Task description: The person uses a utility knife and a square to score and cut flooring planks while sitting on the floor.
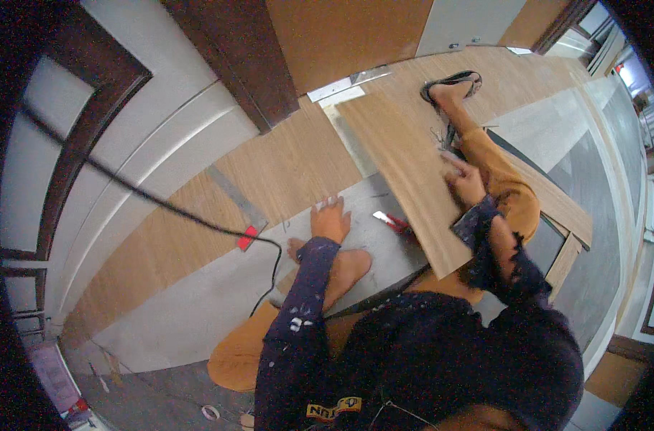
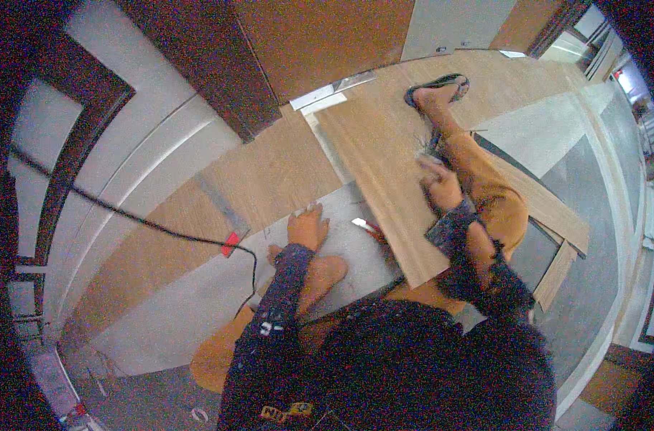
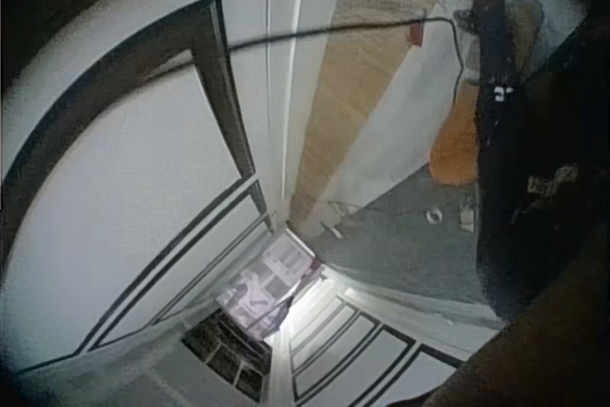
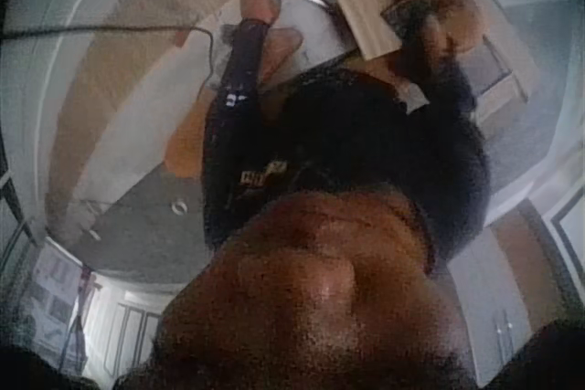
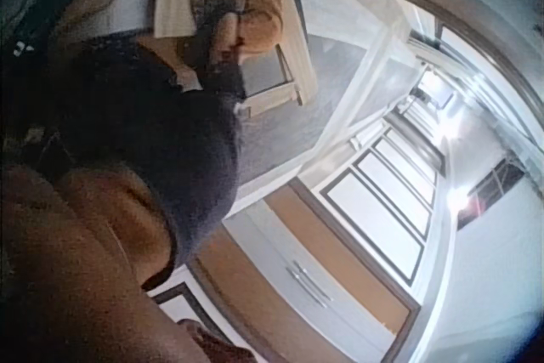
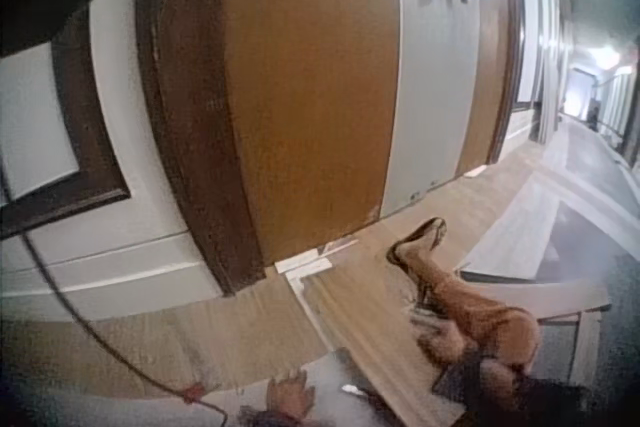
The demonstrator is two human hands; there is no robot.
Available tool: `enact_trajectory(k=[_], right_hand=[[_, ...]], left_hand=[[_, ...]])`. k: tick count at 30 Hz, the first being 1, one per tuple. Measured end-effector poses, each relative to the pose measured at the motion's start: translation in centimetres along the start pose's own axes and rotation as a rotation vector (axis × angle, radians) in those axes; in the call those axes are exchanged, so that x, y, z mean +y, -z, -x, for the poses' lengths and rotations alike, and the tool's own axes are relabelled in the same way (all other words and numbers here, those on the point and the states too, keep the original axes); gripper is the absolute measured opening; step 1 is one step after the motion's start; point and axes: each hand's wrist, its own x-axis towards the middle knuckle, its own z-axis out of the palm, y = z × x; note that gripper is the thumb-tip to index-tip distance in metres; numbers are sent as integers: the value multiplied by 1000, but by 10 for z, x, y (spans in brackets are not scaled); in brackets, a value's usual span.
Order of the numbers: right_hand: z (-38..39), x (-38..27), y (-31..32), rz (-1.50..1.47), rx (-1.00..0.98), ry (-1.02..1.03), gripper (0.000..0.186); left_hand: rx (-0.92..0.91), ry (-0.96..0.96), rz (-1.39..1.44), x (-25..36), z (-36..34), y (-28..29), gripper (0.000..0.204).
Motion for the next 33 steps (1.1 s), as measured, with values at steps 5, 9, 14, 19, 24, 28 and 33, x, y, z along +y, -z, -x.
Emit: enact_trajectory(k=[5,9,14,19,24,28,33], right_hand=[[6,34,-67,73,23,-215,49],[-20,41,-84,96,43,-123,48],[-57,53,-90,170,49,-58,51],[-76,43,-98,214,-74,-282,50],[-79,71,-109,93,-20,-205,50],[-82,75,-114,67,-34,-122,49],[-83,80,-113,43,-58,-132,50]], left_hand=[[-178,145,300,-7,-5,21,56],[-140,36,438,-5,2,-2,73],[-386,-85,351,26,-4,5,122],[-400,-82,368,41,-17,17,126],[-452,-136,288,55,-21,7,130],[-391,-175,265,61,-19,0,129],[-434,-147,251,78,-26,-6,128]])
